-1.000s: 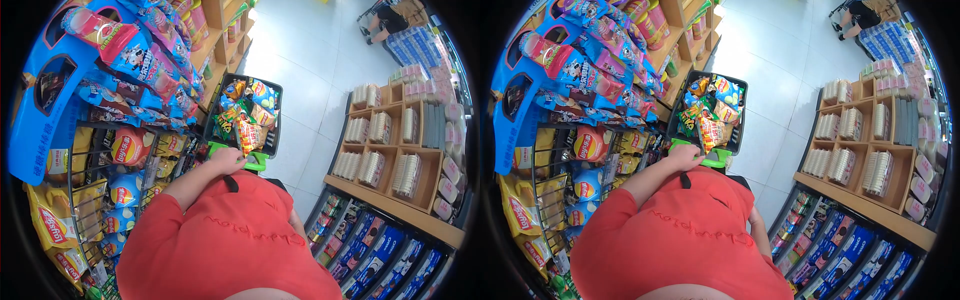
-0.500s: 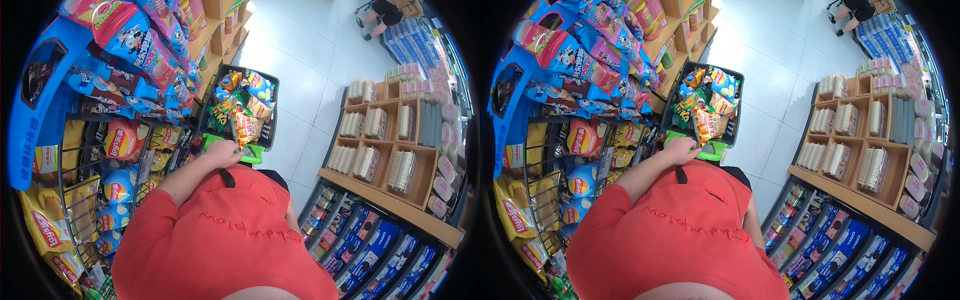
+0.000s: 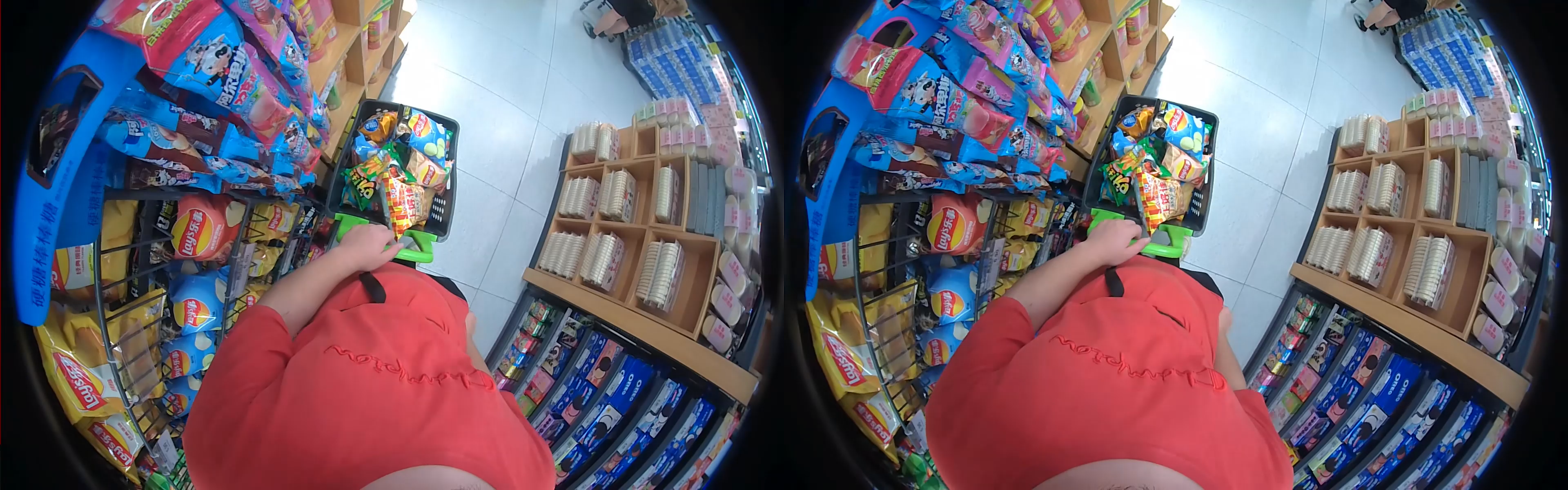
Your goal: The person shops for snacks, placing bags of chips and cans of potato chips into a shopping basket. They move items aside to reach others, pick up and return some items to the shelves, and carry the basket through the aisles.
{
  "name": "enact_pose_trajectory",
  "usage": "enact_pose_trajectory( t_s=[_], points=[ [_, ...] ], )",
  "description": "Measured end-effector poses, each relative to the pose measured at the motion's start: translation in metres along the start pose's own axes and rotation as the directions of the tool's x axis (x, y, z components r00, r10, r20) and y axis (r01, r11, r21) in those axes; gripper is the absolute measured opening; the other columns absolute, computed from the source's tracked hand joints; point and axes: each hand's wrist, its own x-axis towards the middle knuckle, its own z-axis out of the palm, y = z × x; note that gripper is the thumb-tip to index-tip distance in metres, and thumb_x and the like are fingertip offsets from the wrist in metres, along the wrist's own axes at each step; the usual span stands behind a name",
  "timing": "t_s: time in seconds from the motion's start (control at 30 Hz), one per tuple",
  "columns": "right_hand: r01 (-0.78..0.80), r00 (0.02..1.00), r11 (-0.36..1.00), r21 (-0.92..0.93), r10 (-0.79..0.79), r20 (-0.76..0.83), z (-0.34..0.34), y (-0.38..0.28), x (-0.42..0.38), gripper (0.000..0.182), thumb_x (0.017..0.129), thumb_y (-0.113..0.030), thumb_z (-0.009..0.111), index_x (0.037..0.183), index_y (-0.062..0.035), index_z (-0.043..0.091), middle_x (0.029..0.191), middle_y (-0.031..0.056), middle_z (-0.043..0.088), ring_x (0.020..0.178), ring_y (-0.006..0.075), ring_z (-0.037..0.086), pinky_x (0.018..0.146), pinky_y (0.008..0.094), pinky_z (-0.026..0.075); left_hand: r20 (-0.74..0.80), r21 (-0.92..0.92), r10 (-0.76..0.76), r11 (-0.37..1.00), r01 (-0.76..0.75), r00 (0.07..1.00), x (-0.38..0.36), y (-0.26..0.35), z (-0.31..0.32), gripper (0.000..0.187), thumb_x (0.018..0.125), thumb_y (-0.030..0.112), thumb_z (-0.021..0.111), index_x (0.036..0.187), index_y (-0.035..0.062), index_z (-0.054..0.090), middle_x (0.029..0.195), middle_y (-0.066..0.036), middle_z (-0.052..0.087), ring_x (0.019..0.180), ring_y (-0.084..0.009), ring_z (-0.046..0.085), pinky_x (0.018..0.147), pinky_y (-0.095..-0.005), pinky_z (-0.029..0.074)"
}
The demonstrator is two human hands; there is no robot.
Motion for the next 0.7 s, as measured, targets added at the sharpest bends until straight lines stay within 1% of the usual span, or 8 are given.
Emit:
enact_pose_trajectory(
  t_s=[0.1,0.17,0.23,0.27,0.4,0.43,0.5,0.7],
  points=[
    [0.293,0.944,0.918,0.267,-0.322,0.071,-0.016,0.015,0.015,0.043,0.086,-0.036,0.058,0.104,0.0013,0.071,0.096,0.0263,0.069,0.100,0.0421,0.067,0.082,0.0503,0.053,-0.018,0.193,0.141,0.972,-0.135,0.990,-0.011,-0.001,-0.008,0.045,0.086,0.051,0.062,0.083,0.0063,0.065,0.085,-0.013,0.065,0.085,-0.0324,0.065,0.075,-0.0463,0.049],
    [0.367,0.894,0.837,-0.406,-0.196,0.403,-0.068,-0.012,-0.002,0.041,0.083,-0.036,0.062,0.097,0.0005,0.073,0.100,0.0258,0.070,0.097,0.0391,0.069,0.084,0.0481,0.054,-0.080,0.323,0.091,0.944,-0.060,0.993,-0.024,-0.006,-0.007,0.048,0.082,0.053,0.065,0.082,0.0057,0.065,0.085,-0.014,0.065,0.086,-0.0323,0.065,0.076,-0.0452,0.048],
    [0.258,0.961,0.927,-0.274,-0.216,0.174,-0.089,-0.034,0.004,0.041,0.080,-0.029,0.067,0.109,0.0004,0.070,0.106,0.0250,0.069,0.099,0.0380,0.068,0.090,0.0467,0.053,-0.045,0.334,0.024,0.943,-0.008,0.999,-0.020,-0.017,0.003,0.042,0.078,0.049,0.069,0.083,0.0070,0.066,0.086,-0.013,0.066,0.086,-0.0310,0.066,0.077,-0.0446,0.050],
    [0.424,0.903,0.900,-0.100,-0.413,0.115,-0.108,-0.070,-0.009,0.044,0.079,-0.025,0.069,0.116,-0.0005,0.066,0.110,0.0240,0.068,0.100,0.0380,0.067,0.091,0.0463,0.052,0.003,0.319,0.001,0.948,-0.001,1.000,-0.015,-0.020,0.009,0.039,0.077,0.045,0.070,0.084,0.0076,0.067,0.088,-0.012,0.067,0.087,-0.0306,0.067,0.077,-0.0442,0.051],
    [0.966,0.258,0.255,0.039,-0.957,-0.129,-0.137,-0.233,-0.057,0.050,0.074,-0.021,0.072,0.119,-0.0024,0.061,0.108,0.0212,0.067,0.098,0.0363,0.066,0.087,0.0446,0.053,-0.003,0.222,0.010,0.975,-0.009,1.000,-0.008,-0.015,0.006,0.030,0.073,0.036,0.073,0.086,0.0098,0.068,0.091,-0.009,0.068,0.087,-0.0296,0.069,0.078,-0.0433,0.055],
    [0.969,0.248,0.245,0.038,-0.960,-0.133,-0.126,-0.254,-0.059,0.050,0.074,-0.021,0.072,0.119,-0.0024,0.061,0.108,0.0212,0.067,0.098,0.0363,0.066,0.087,0.0446,0.053,-0.012,0.228,0.007,0.974,-0.004,1.000,-0.008,-0.017,0.006,0.030,0.073,0.036,0.073,0.086,0.0098,0.068,0.091,-0.009,0.068,0.087,-0.0296,0.069,0.078,-0.0433,0.055],
    [0.865,0.501,0.453,-0.215,-0.778,0.379,-0.105,-0.284,-0.056,0.038,0.075,-0.030,0.070,0.106,-0.0064,0.067,0.095,0.0192,0.070,0.090,0.0371,0.068,0.078,0.0460,0.054,0.024,0.217,0.027,0.976,-0.031,0.999,-0.003,-0.018,0.002,0.030,0.073,0.036,0.074,0.086,0.0098,0.068,0.090,-0.009,0.068,0.086,-0.0303,0.069,0.077,-0.0431,0.056],
    [0.866,0.499,0.415,-0.279,-0.735,0.459,-0.083,-0.284,-0.021,0.028,0.075,-0.035,0.066,0.086,-0.0099,0.072,0.087,0.0169,0.071,0.085,0.0364,0.069,0.076,0.0476,0.055,0.110,0.237,0.056,0.968,-0.081,0.992,0.004,-0.028,0.012,0.030,0.080,0.037,0.069,0.097,0.0123,0.071,0.097,-0.008,0.070,0.090,-0.0296,0.070,0.079,-0.0436,0.056]
  ],
)
